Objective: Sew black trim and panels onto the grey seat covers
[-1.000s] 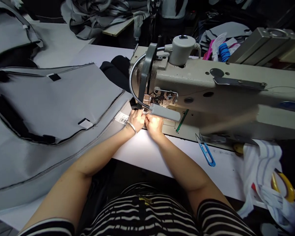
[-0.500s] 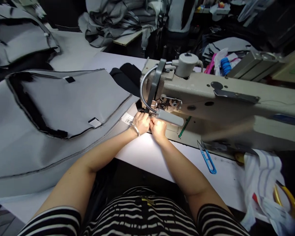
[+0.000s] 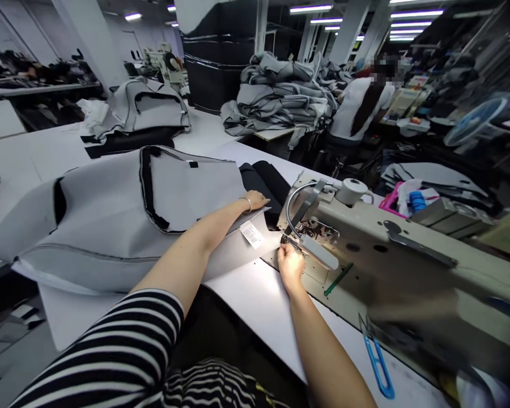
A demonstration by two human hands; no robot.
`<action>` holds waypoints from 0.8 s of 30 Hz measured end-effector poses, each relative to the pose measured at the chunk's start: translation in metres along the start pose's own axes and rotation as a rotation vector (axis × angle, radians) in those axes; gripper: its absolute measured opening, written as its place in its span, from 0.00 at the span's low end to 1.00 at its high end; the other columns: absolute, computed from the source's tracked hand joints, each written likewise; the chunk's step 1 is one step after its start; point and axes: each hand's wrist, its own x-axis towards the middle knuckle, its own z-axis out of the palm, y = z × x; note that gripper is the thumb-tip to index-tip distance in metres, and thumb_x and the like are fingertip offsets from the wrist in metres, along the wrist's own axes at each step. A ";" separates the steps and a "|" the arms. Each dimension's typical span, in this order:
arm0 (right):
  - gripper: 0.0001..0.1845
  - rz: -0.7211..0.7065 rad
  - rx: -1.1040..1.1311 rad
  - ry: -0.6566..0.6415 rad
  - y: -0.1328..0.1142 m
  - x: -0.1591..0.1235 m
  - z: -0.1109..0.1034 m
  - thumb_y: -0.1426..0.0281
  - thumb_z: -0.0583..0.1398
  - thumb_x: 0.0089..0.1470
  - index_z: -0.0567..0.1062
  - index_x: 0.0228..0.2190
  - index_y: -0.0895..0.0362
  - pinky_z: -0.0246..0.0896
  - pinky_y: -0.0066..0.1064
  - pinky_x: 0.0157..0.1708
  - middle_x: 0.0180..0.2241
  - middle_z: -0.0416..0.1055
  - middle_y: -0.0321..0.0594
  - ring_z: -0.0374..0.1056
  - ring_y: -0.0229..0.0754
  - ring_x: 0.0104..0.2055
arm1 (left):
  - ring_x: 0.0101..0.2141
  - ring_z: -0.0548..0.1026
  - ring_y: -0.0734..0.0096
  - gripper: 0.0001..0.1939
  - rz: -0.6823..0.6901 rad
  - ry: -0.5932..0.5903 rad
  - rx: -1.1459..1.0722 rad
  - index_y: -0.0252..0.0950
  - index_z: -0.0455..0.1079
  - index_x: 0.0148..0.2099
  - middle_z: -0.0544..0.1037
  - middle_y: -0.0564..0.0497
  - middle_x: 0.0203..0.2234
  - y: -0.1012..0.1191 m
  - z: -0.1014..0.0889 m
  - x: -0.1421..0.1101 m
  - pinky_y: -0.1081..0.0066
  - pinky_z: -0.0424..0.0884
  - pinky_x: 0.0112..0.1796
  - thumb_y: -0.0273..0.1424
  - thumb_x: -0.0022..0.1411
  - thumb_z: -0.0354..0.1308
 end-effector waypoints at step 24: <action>0.20 -0.266 1.423 -0.404 -0.137 -0.063 -0.119 0.65 0.70 0.28 0.74 0.27 0.59 0.65 0.33 0.34 0.28 0.74 0.37 0.67 0.39 0.29 | 0.28 0.70 0.72 0.12 0.575 0.721 0.065 0.35 0.64 0.27 0.71 0.50 0.24 0.061 0.075 -0.348 0.70 0.70 0.32 0.33 0.63 0.51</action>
